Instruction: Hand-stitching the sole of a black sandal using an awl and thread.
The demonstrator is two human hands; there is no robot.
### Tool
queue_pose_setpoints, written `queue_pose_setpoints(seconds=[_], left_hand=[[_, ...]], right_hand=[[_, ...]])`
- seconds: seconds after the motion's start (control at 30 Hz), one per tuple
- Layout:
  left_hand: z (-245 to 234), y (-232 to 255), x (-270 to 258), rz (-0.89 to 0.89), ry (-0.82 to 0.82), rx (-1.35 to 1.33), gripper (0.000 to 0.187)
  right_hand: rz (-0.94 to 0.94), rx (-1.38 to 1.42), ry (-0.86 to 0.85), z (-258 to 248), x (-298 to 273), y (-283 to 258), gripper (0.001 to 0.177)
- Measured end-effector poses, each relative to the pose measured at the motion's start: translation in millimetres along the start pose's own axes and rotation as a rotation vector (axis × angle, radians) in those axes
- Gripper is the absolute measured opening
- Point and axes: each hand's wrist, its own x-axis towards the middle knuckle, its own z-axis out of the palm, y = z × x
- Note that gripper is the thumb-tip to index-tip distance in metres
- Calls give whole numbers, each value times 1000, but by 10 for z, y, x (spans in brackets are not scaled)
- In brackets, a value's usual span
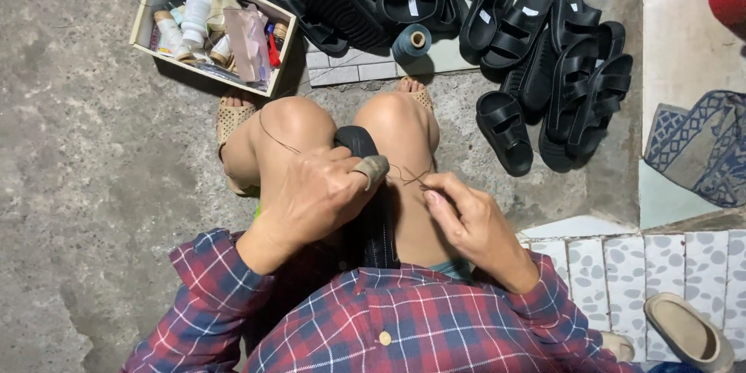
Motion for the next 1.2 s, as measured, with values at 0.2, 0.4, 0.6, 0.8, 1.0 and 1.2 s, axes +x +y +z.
queue_pose_setpoints(seconds=[0.2, 0.4, 0.6, 0.8, 1.0, 1.2], left_hand=[[-86, -110, 36, -292, -83, -284, 24], [-127, -266, 118, -478, -350, -309, 41], [-166, -312, 204, -564, -406, -294, 47], [-155, -379, 133, -650, -378, -403, 45], [-133, -391, 126, -739, -331, -517, 39], [-149, -358, 128, -774, -319, -528, 42]], right_hand=[[-166, -90, -21, 1, 50, -164, 18], [-216, -295, 25, 6, 94, -308, 17], [-150, -492, -7, 20, 176, -359, 18], [-93, -488, -49, 67, 188, -385, 17], [-73, -376, -29, 137, 206, -310, 19], [-81, -184, -3, 205, 209, -310, 14]])
